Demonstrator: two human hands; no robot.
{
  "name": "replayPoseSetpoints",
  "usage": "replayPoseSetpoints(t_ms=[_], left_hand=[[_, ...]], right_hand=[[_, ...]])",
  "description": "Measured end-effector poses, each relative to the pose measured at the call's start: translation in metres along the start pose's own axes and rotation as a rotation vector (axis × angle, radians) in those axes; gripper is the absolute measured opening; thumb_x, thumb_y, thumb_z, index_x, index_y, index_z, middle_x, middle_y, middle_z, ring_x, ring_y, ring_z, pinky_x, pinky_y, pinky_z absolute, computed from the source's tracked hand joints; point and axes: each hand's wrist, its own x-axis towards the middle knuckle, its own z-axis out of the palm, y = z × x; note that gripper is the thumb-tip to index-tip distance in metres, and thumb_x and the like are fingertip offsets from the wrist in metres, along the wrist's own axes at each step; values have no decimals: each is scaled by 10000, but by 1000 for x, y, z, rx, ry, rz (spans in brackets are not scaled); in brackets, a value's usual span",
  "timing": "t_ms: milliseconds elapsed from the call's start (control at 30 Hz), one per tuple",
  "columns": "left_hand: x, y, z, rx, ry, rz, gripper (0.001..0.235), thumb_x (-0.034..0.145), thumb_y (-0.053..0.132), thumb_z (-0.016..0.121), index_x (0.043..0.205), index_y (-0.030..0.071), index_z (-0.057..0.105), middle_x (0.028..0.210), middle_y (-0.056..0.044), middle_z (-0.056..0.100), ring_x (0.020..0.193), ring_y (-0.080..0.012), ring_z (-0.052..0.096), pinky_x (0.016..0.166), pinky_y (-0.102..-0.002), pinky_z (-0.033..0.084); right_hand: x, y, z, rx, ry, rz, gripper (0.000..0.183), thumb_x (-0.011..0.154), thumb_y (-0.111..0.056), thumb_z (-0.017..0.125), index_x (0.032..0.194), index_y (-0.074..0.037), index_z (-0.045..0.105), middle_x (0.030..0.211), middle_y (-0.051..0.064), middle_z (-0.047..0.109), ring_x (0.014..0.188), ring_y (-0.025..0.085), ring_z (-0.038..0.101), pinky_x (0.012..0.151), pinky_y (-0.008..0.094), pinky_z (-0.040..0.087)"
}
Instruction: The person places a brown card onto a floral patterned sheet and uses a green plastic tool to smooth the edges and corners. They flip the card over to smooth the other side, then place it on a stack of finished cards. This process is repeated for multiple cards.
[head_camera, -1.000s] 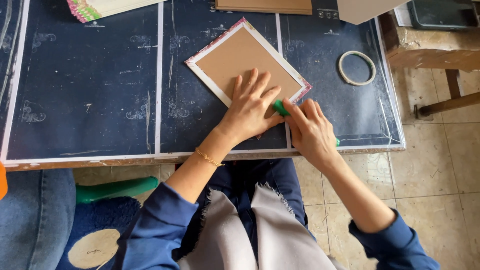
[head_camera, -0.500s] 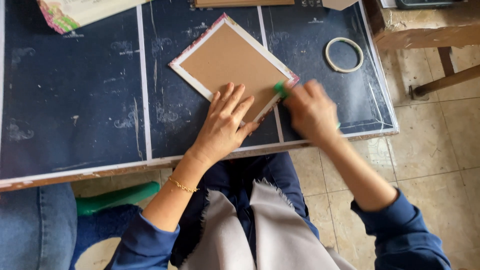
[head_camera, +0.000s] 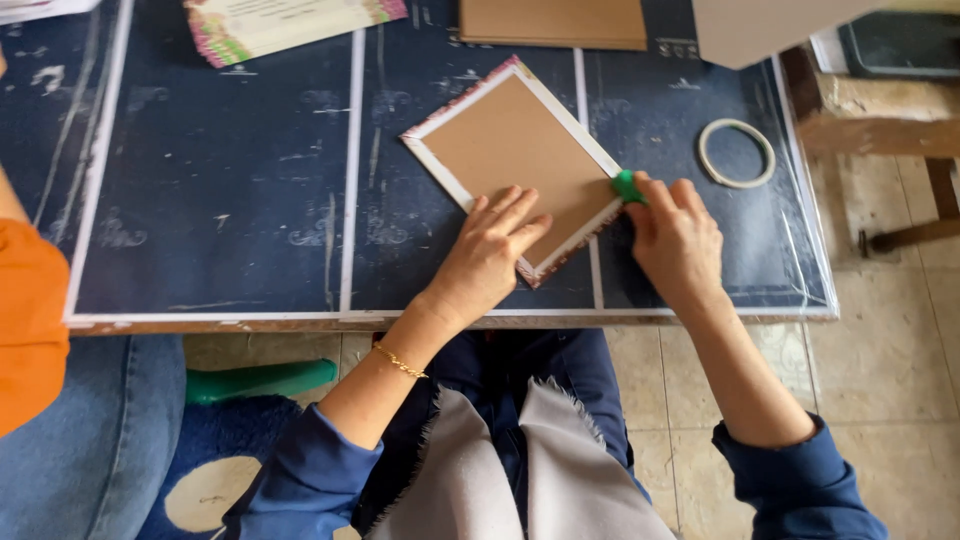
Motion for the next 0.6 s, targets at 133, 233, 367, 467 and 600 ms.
replayPoseSetpoints(t_ms=[133, 233, 367, 467, 600], left_hand=[[16, -8, 14, 75, 33, 13, 452, 764, 39, 601, 1155, 245, 693, 1323, -49, 583, 1302, -286, 525, 1013, -494, 442], [60, -36, 11, 86, 45, -21, 238, 707, 55, 619, 822, 206, 763, 1024, -7, 668, 968, -308, 655, 813, -465, 562], [92, -67, -38, 302, -33, -390, 831, 722, 498, 875, 1362, 234, 416, 1412, -353, 330, 1280, -542, 365, 941, -749, 342], [93, -80, -52, 239, -238, -667, 1181, 663, 691, 850, 1536, 190, 233, 1318, -208, 389, 1218, -371, 362, 965, -580, 368], [86, -110, -43, 104, -190, -603, 826, 604, 628, 875, 1160, 104, 562, 1142, -228, 565, 1070, -404, 519, 902, -467, 449]], right_hand=[[-15, -59, 0, -198, -17, -22, 432, 877, -257, 673, 1297, -180, 605, 870, 23, 481, 768, 243, 607, 570, 379, 557], [-32, -108, -25, 106, -82, -130, 420, 879, -195, 645, 1293, -142, 604, 810, 40, 463, 771, 295, 595, 556, 402, 541], [-39, -96, -41, 363, -257, -275, 403, 970, -189, 570, 1360, -114, 506, 829, 76, 445, 701, 270, 517, 497, 418, 458], [-38, -55, -33, 268, -179, -79, 405, 973, -185, 575, 1375, -199, 526, 888, 58, 460, 755, 251, 557, 418, 392, 480], [-42, -16, -23, 120, -185, 163, 353, 992, -218, 578, 1342, -178, 550, 940, 64, 503, 888, 248, 587, 440, 405, 531]])
